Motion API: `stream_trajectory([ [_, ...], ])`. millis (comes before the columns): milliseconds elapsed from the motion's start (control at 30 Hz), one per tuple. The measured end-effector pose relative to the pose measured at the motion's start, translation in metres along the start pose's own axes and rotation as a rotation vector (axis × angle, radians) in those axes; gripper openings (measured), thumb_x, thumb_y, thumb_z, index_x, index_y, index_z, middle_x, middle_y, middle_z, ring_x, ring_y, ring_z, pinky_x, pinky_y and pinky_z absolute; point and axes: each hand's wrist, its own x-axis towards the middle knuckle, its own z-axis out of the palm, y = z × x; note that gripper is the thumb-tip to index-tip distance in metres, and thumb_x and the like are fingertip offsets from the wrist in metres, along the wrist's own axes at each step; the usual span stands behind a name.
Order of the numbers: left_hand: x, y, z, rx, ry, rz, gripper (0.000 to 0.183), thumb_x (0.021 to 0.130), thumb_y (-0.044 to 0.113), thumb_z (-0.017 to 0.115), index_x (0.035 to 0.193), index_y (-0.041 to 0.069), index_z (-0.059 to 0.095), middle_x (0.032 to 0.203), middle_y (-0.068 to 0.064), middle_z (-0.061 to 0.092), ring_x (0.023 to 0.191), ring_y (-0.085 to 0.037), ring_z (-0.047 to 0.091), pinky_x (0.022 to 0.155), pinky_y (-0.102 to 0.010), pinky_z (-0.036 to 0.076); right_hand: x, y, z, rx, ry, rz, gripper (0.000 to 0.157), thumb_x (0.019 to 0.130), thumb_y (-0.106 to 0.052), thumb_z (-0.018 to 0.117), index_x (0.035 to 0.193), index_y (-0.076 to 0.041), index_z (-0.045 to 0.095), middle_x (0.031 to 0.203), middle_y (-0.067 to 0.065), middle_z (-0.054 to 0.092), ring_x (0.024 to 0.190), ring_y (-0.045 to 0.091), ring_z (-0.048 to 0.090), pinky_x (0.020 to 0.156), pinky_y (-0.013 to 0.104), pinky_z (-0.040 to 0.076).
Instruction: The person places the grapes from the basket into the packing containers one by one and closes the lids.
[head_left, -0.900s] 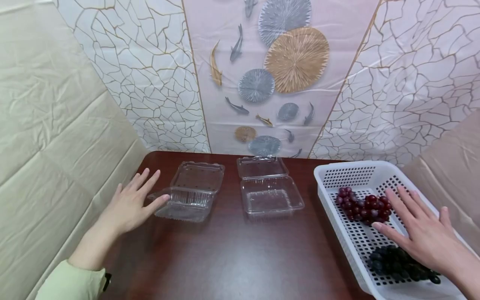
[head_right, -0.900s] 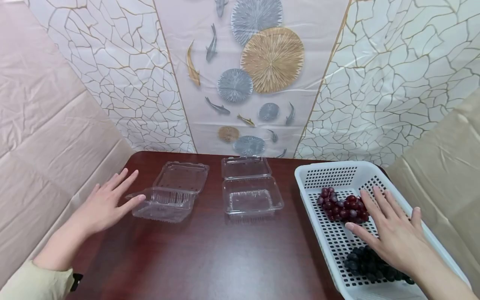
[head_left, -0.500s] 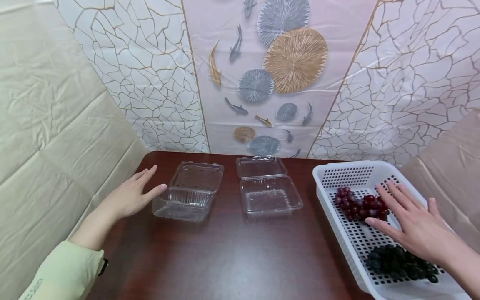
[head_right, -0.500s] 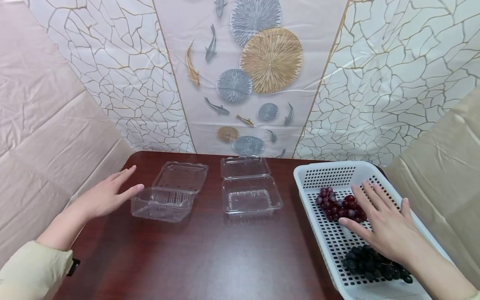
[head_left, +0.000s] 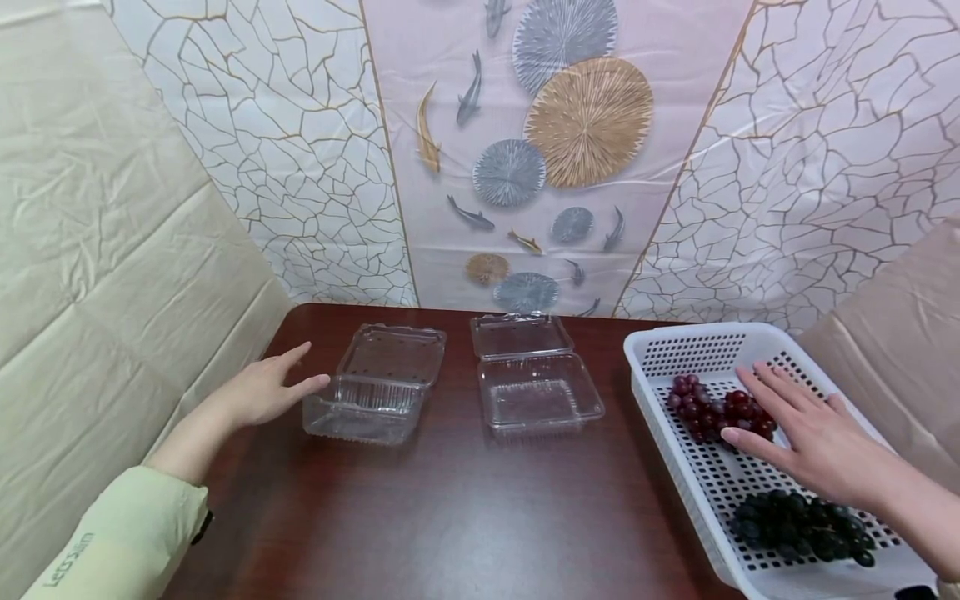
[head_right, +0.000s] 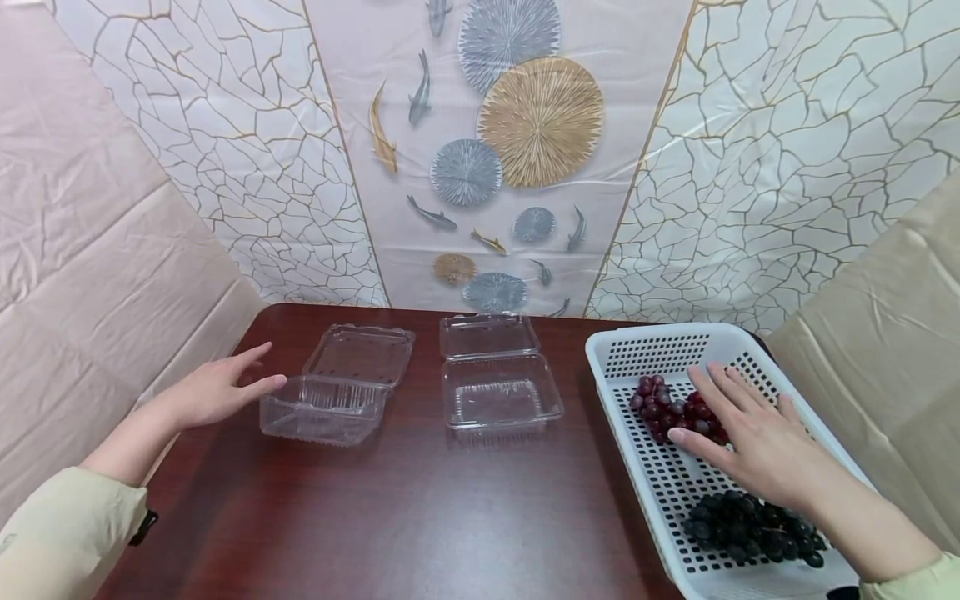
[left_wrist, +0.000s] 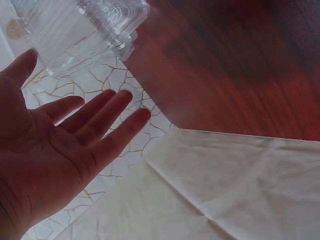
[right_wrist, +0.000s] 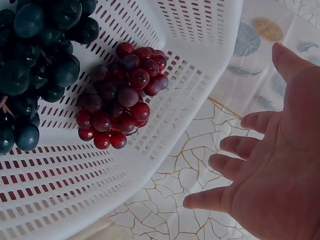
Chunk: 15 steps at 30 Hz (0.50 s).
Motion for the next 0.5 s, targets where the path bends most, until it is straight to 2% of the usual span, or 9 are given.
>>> stream_trajectory([
  [100,-0.002,-0.003,0.003,-0.03,-0.01,-0.014,0.087,0.107,0.055,0.058,0.159,-0.01,0.036,0.145,-0.035,0.058,0.137,-0.056,0.051,0.111,-0.07,0.045,0.003,0.002,-0.003,0.039,-0.04,0.003,0.091,0.108,-0.045,0.062,0.172,-0.007,0.01,0.172,0.035,0.011,0.157,0.058,0.009,0.112,0.09,0.007],
  [167,-0.004,-0.006,0.005,-0.05,-0.017,-0.023,0.084,0.106,0.052,0.06,0.157,-0.011,0.04,0.137,-0.032,0.065,0.131,-0.053,0.058,0.108,-0.068,0.048,0.005,0.003,-0.005,0.067,-0.055,0.002,0.09,0.108,-0.044,0.062,0.172,-0.006,0.01,0.17,0.037,0.012,0.156,0.06,0.01,0.114,0.088,0.008],
  [267,-0.007,-0.008,0.009,-0.107,-0.04,-0.039,0.08,0.107,0.049,0.06,0.154,-0.012,0.043,0.127,-0.027,0.072,0.109,-0.042,0.073,0.098,-0.06,0.057,0.009,0.005,-0.008,0.119,-0.082,0.007,0.089,0.108,-0.043,0.063,0.171,-0.004,0.012,0.168,0.04,0.016,0.154,0.063,0.012,0.117,0.085,0.012],
  [400,-0.012,-0.011,0.016,-0.278,-0.079,-0.06,0.076,0.107,0.042,0.064,0.153,-0.013,0.041,0.124,-0.029,0.071,0.088,-0.029,0.077,0.077,-0.045,0.067,0.014,0.009,-0.014,0.178,-0.115,0.019,0.089,0.108,-0.042,0.063,0.171,-0.005,0.013,0.166,0.042,0.019,0.148,0.068,0.018,0.113,0.086,0.018],
  [500,-0.016,-0.013,0.022,-0.394,-0.089,-0.066,0.074,0.107,0.035,0.067,0.154,-0.015,0.039,0.125,-0.032,0.07,0.09,-0.029,0.078,0.07,-0.041,0.068,0.018,0.012,-0.018,0.185,-0.136,0.028,0.089,0.108,-0.042,0.064,0.171,-0.004,0.015,0.164,0.043,0.023,0.145,0.07,0.024,0.109,0.086,0.025],
])
